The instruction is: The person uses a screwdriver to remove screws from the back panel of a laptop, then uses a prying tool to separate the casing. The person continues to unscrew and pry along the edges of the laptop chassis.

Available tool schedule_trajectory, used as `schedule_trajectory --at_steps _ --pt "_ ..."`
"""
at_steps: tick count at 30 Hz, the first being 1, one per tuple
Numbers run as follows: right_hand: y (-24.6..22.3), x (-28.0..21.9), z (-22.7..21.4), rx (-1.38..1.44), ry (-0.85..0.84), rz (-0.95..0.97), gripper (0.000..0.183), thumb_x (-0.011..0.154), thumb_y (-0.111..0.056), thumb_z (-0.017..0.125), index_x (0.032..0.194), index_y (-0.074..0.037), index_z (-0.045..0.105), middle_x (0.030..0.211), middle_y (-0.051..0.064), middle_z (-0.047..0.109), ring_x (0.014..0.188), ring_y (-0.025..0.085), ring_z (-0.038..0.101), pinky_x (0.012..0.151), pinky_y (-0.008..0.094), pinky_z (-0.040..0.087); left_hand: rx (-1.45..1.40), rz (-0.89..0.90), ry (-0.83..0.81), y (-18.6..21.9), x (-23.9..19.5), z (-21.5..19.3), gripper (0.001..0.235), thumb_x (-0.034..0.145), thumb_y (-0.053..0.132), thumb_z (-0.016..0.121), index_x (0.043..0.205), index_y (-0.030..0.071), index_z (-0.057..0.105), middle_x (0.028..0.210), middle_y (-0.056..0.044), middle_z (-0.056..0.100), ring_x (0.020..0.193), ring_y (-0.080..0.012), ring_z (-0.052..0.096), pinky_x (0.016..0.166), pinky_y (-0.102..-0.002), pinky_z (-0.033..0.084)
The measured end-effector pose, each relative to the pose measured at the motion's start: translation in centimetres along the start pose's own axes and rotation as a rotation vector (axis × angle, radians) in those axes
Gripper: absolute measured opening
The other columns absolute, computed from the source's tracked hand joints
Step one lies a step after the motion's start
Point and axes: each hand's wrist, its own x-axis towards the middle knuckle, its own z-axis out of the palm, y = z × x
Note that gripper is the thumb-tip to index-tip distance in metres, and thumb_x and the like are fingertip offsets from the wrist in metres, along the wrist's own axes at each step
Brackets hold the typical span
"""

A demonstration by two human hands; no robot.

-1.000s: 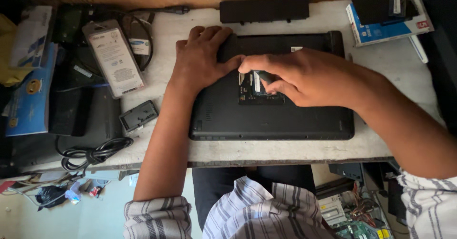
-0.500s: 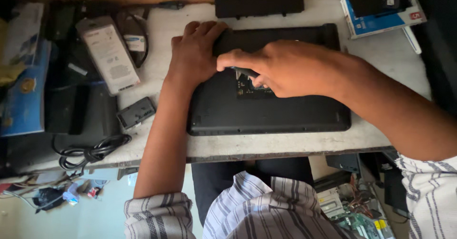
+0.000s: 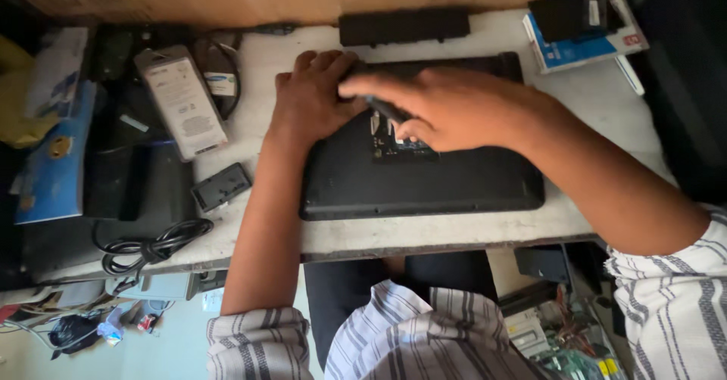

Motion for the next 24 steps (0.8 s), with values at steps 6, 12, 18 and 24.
schedule_trajectory --at_steps 6,12,18,24 --pt "4.1 -3.6 0.7 0.241 0.329 -0.27 0.083 0.094 -0.003 0.07 0.161 -0.012 0.021 0.094 0.011 0.076 0.087 0.022 0.078 0.074 0.033 0.06 -0.006 -0.058 -0.063 0.8 0.2 -0.7 0.073 0.084 0.068 0.068 0.139 0.021 0.061 0.144 -0.006 0.059 0.137 -0.038 0.046 0.098 -0.066 0.04" --pt "9.6 -12.2 3.2 0.308 0.734 -0.158 0.085 0.108 0.001 0.068 0.168 -0.012 0.009 0.103 0.018 0.073 0.091 0.022 0.077 0.085 0.036 0.066 -0.001 -0.016 -0.003 0.9 0.0 -0.8 0.07 0.086 0.066 0.069 0.138 0.019 0.063 0.143 -0.009 0.06 0.136 -0.0396 0.046 0.098 -0.065 0.039" --pt "11.9 -18.4 11.5 0.774 1.197 0.177 0.061 0.114 -0.001 0.073 0.16 0.004 0.033 0.106 0.021 0.072 0.094 0.025 0.074 0.086 0.039 0.063 -0.033 -0.017 -0.041 0.5 -0.1 -0.8 0.067 0.088 0.062 0.069 0.139 0.018 0.063 0.143 -0.01 0.061 0.136 -0.0366 0.048 0.1 -0.06 0.04" --pt "12.4 -19.4 15.4 0.885 1.433 0.181 0.036 0.118 -0.012 0.067 0.14 0.006 0.044 0.106 0.023 0.071 0.086 0.027 0.073 0.076 0.037 0.062 -0.011 0.011 -0.049 0.6 0.3 -0.9 0.065 0.088 0.057 0.071 0.139 0.018 0.064 0.141 -0.011 0.062 0.133 -0.0384 0.05 0.099 -0.06 0.041"
